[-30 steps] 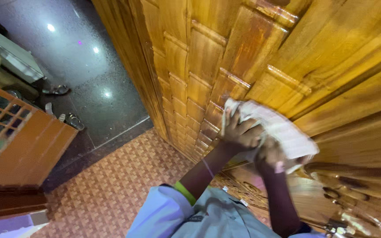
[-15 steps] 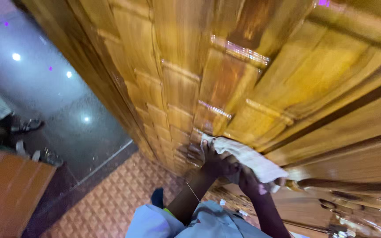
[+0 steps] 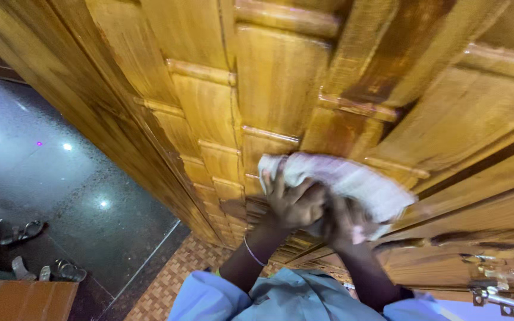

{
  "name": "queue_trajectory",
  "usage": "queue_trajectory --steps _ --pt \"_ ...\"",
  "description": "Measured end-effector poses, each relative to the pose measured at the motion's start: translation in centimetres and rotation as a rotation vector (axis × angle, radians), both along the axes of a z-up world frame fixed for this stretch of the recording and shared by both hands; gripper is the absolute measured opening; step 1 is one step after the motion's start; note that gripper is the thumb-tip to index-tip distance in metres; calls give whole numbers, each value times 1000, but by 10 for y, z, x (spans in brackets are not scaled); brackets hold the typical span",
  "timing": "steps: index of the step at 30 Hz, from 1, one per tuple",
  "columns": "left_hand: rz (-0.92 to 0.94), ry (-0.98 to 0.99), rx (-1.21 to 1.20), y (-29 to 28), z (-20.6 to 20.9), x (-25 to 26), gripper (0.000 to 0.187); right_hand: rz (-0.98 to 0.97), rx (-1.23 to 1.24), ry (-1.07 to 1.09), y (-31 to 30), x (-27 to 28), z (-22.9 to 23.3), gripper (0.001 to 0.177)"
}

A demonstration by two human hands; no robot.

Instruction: The person wipes a carved wooden door with a cloth, moving the cloth across the textured surface and around the handle before folding the cloth.

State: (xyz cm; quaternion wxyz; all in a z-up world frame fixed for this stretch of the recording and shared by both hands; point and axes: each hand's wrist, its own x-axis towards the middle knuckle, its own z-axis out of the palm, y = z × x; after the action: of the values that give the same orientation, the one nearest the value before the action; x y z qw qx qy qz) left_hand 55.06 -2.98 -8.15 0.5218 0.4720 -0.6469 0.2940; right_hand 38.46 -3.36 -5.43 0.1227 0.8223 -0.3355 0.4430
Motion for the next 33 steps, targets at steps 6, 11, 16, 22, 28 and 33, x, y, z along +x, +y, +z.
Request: queue_trajectory --steps 6,11,16,22,28,33 --pt "61 36 177 9 -167 32 31 204 -15 -21 4 34 -123 38" --pt "55 -18 273 16 -222 59 25 156 83 1 14 52 -160 35" --pt "109 -140 69 7 -129 106 27 107 54 98 6 68 -92 42" --pt "173 -250 -127 -5 68 187 48 -263 -253 75 10 139 70 45" --pt "78 -119 -41 11 6 187 42 -184 -164 53 20 171 33 39" --pt "21 61 282 54 -123 169 30 -118 -177 86 29 179 -92 31"
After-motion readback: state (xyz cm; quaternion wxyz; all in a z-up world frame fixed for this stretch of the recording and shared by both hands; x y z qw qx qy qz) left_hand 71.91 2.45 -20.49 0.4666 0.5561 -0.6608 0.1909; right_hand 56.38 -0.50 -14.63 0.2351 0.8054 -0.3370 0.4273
